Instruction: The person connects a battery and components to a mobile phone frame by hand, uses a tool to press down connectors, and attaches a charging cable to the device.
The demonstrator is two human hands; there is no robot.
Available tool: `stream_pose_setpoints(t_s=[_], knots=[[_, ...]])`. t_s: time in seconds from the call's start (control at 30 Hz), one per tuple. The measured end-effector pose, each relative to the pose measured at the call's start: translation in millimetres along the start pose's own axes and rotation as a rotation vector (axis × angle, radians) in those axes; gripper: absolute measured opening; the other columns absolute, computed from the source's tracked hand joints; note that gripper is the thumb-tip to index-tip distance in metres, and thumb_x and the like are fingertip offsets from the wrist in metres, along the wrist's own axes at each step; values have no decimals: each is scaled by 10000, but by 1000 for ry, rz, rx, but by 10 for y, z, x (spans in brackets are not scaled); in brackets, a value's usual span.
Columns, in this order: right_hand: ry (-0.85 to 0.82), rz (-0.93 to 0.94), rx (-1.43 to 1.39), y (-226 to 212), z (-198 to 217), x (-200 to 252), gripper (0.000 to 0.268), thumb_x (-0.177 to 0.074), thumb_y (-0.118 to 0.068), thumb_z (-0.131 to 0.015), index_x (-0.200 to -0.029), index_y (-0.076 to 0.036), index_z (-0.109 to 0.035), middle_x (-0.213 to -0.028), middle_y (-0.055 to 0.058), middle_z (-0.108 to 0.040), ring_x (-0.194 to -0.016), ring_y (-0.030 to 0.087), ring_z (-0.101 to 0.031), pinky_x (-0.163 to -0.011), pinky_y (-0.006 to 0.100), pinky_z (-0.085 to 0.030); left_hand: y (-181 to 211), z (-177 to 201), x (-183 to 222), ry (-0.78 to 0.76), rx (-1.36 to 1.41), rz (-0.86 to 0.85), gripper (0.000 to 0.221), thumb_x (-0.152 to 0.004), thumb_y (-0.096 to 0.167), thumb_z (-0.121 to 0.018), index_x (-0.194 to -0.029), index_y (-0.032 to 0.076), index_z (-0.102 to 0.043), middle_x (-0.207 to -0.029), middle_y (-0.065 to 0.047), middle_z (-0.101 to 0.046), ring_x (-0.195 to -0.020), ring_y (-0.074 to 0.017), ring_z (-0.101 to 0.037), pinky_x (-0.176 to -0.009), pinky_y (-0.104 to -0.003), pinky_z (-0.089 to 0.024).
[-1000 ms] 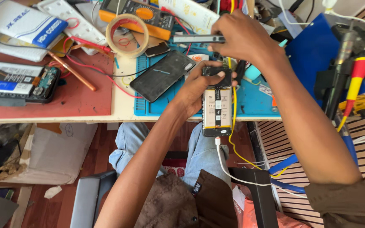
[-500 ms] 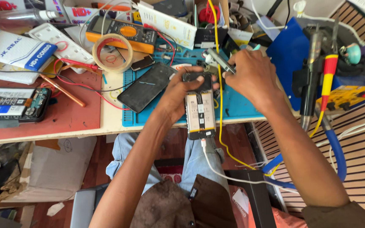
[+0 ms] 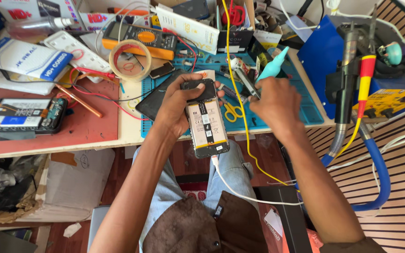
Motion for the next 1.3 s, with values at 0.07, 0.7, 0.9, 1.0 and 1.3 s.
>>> stream_pose_setpoints(t_s=[0.07, 0.7, 0.9, 1.0, 1.3], knots=[[72, 70, -34, 5, -38, -18, 321, -787, -194, -844, -1062, -41, -781, -905, 207, -729, -819, 404, -706, -717, 494, -549, 2, -11, -7, -9, 14, -23, 245, -949, -55, -542, -1173, 18, -475, -1142, -305, -681, -996, -415, -741, -831, -552, -639], [-355, -77, -926, -82, -279, 48, 540, -847, -190, -791, -1307, 38, -623, -1033, 178, -791, -903, 179, -766, -760, 296, -579, 688, 594, -295, 350, -1837, -578, 251, -867, 225, -772, -1043, 47, -756, -1041, -166, -759, -1001, -358, -722, -905, -457, -572], [-263, -26, -721, -84, -376, -19, 561, -817, -256, -840, -1242, 55, -647, -1012, 195, -779, -900, 203, -780, -752, 315, -593, 502, 933, -217, 422, -1940, -775, 235, -760, 23, -765, -989, 27, -712, -995, -215, -680, -934, -443, -649, -781, -538, -526], [-217, -33, -618, -110, -345, -43, 549, -792, -276, -859, -1196, 49, -678, -959, 204, -783, -852, 226, -776, -734, 329, -574, 575, 1074, -339, 375, -1973, -840, 170, -868, -67, -683, -985, 50, -725, -1008, -183, -707, -991, -426, -659, -865, -545, -520], [-94, 144, -323, -307, 48, 64, 381, -750, -312, -901, -969, -19, -791, -707, 202, -730, -672, 315, -715, -643, 406, -538, 1063, 830, -78, 336, -1855, -394, 322, -638, 87, -747, -950, 31, -806, -912, -255, -728, -839, -389, -714, -825, -441, -571]])
Point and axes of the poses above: each hand's wrist, its own x-axis away from the middle knuckle, its own z-axis out of the back of the hand, y = z × x, the point moved 1 cm from there along -x, towards the middle knuckle
